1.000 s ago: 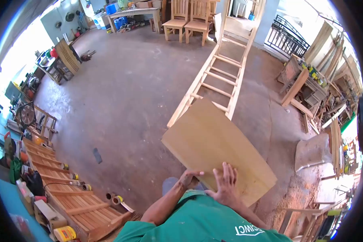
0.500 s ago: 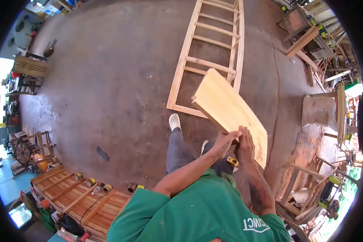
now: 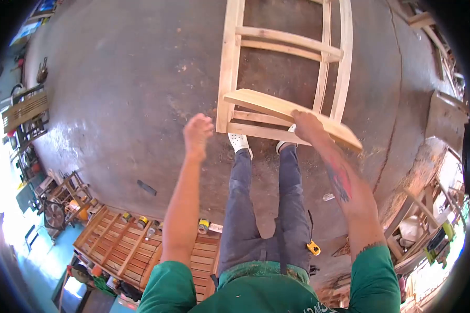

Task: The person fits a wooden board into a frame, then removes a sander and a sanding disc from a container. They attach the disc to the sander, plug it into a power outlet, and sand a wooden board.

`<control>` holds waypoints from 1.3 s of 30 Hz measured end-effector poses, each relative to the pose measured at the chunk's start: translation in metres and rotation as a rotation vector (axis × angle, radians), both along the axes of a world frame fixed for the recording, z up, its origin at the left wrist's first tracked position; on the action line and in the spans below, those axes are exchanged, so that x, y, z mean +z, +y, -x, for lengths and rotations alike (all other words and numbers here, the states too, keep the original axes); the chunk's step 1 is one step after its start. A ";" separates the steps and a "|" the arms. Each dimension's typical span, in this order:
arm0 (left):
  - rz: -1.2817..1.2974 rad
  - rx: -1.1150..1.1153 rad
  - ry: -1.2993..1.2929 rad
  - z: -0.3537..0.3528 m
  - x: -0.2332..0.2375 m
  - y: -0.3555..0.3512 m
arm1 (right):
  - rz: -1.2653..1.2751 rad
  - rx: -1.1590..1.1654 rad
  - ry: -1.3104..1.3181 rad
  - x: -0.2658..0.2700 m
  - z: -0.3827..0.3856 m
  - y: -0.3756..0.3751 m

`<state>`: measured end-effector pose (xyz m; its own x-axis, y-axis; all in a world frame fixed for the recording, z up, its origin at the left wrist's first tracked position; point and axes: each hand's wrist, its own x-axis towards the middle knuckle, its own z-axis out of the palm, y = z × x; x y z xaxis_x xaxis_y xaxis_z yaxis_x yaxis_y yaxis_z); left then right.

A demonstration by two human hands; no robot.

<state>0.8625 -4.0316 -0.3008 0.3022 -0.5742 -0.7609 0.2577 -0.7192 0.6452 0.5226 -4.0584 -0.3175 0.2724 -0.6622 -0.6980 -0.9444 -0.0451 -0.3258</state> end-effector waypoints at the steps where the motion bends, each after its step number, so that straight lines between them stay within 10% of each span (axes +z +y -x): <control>1: -0.041 0.008 -0.051 -0.008 -0.006 -0.015 | -0.006 0.014 0.005 -0.012 -0.004 -0.006; 7: 0.129 -0.773 -0.670 -0.004 -0.081 -0.104 | 0.007 0.160 -0.027 -0.025 -0.026 -0.035; 16: -0.026 -0.929 -1.002 0.062 -0.138 -0.206 | 0.161 0.595 -0.002 0.007 -0.026 -0.108; 39: 0.044 -0.893 -1.180 0.076 -0.133 -0.193 | 0.430 0.185 -0.143 -0.131 -0.002 0.016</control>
<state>0.7865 -4.2250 -0.4334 0.2621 -0.9138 -0.3102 -0.9255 -0.3291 0.1875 0.5242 -4.0423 -0.4486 0.4861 -0.8139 -0.3184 -0.8548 -0.3671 -0.3667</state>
